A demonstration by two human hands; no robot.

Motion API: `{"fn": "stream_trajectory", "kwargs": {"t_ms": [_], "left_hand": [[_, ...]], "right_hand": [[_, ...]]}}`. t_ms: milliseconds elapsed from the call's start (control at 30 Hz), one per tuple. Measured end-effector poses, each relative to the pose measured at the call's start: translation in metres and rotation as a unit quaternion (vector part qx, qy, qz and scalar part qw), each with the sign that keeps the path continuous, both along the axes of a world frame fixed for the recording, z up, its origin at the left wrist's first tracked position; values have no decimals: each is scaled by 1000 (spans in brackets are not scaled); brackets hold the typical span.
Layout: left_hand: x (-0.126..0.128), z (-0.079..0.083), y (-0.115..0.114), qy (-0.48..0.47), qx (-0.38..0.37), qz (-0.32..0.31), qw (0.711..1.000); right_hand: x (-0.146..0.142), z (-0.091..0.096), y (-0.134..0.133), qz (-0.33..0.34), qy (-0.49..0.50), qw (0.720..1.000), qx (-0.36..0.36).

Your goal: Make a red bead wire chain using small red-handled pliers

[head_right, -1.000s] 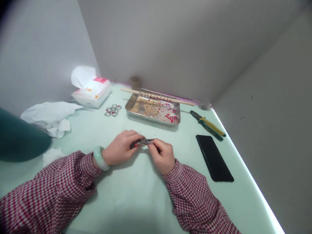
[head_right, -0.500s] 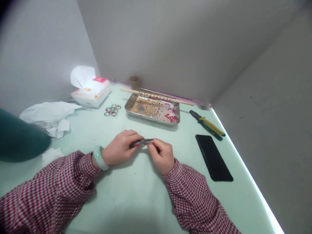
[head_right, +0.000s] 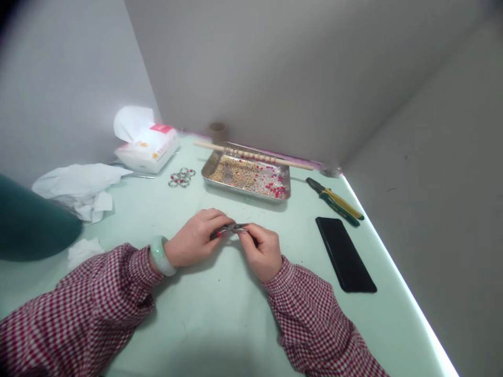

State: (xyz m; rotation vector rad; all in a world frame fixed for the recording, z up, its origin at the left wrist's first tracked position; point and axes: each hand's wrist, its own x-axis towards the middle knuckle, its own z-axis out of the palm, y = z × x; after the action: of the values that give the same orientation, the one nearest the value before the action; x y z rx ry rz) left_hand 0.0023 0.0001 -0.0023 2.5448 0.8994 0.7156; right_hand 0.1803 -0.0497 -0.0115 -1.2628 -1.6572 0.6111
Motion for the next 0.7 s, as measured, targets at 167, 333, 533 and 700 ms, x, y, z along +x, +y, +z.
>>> {"fn": "stream_trajectory", "kwargs": {"t_ms": [167, 333, 533, 700], "left_hand": [[0, -1, 0, 1, 1, -2, 1000], [1, -2, 1, -15, 2, -12, 1000], [1, -2, 1, -18, 0, -12, 1000], [0, -1, 1, -5, 1, -8, 1000]], "right_hand": [[0, 0, 0, -5, -26, 999, 25], [0, -2, 0, -14, -27, 999, 25], [0, -1, 0, -11, -9, 1000, 3], [0, -2, 2, 19, -1, 999, -27]]}}
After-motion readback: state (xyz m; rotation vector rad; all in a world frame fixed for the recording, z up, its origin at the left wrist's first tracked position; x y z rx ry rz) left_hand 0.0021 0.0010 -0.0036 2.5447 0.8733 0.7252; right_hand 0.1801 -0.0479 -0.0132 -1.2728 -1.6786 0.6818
